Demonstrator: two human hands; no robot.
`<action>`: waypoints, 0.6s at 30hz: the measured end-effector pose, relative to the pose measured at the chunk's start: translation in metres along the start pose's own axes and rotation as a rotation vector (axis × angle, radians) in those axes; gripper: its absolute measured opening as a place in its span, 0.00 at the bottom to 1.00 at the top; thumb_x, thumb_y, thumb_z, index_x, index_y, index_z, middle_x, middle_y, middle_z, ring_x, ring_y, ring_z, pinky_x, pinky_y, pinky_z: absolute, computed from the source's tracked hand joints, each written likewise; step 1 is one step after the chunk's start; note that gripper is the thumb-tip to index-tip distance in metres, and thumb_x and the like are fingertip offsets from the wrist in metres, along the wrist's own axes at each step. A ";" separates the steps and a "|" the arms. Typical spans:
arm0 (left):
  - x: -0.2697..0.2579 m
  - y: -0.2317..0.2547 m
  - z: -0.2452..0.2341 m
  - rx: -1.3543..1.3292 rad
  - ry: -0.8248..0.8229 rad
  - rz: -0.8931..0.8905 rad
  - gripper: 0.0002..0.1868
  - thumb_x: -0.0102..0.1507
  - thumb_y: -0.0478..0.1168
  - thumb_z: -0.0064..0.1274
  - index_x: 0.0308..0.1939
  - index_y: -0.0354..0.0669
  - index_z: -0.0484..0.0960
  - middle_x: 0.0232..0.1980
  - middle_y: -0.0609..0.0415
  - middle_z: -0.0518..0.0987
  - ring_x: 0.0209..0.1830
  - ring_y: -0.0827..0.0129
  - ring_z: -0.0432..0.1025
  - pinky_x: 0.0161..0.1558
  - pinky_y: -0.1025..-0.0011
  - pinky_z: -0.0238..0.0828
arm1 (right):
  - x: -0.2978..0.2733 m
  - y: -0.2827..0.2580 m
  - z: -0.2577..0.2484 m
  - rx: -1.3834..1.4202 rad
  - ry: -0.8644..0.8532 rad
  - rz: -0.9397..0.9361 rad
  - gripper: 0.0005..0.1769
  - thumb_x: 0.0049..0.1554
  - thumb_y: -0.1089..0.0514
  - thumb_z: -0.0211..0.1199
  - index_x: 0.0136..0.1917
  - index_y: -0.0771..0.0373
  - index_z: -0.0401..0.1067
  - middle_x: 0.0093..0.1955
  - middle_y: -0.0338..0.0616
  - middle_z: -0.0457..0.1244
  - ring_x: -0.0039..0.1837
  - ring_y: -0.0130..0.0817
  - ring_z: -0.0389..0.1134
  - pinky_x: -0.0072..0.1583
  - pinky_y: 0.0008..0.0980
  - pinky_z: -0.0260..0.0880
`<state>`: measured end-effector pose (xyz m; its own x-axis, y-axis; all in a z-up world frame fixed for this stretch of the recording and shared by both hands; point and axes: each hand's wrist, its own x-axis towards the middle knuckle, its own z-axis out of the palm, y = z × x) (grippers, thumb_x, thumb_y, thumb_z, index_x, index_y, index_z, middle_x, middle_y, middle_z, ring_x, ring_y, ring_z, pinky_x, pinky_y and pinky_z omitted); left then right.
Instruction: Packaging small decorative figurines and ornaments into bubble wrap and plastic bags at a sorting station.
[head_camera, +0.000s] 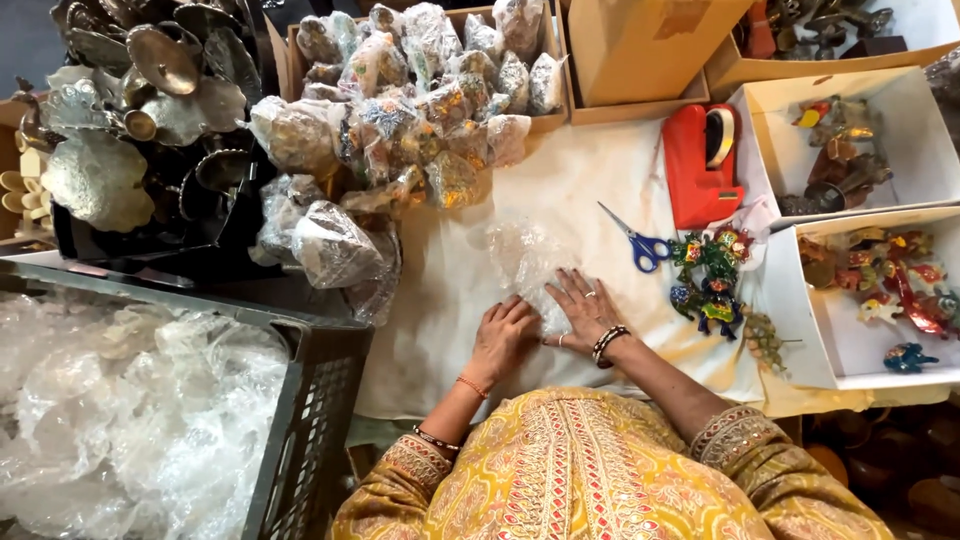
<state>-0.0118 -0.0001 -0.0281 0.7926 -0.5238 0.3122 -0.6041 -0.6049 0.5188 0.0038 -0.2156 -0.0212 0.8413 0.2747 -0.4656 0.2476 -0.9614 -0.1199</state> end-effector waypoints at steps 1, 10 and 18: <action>-0.002 -0.004 0.004 -0.001 -0.002 -0.002 0.19 0.52 0.42 0.61 0.47 0.44 0.86 0.55 0.51 0.79 0.65 0.55 0.67 0.61 0.54 0.64 | 0.002 0.002 0.004 0.002 -0.003 0.000 0.61 0.48 0.24 0.64 0.83 0.45 0.41 0.87 0.42 0.30 0.86 0.43 0.29 0.80 0.56 0.31; -0.015 -0.022 0.001 0.011 0.038 -0.001 0.07 0.61 0.39 0.56 0.40 0.47 0.86 0.51 0.56 0.81 0.62 0.60 0.72 0.58 0.61 0.68 | 0.011 0.015 0.034 0.104 0.315 -0.072 0.27 0.64 0.45 0.50 0.76 0.44 0.60 0.85 0.39 0.46 0.84 0.40 0.43 0.79 0.54 0.41; -0.023 -0.024 -0.002 -0.025 -0.067 -0.060 0.07 0.62 0.37 0.59 0.44 0.46 0.86 0.54 0.57 0.81 0.64 0.62 0.72 0.57 0.62 0.70 | 0.002 0.007 0.012 0.030 0.206 -0.073 0.35 0.58 0.42 0.58 0.77 0.46 0.57 0.84 0.41 0.42 0.83 0.43 0.41 0.76 0.64 0.40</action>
<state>-0.0156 0.0273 -0.0463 0.8194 -0.5267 0.2261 -0.5527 -0.6216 0.5551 0.0013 -0.2222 -0.0334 0.9028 0.3381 -0.2657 0.2998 -0.9379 -0.1747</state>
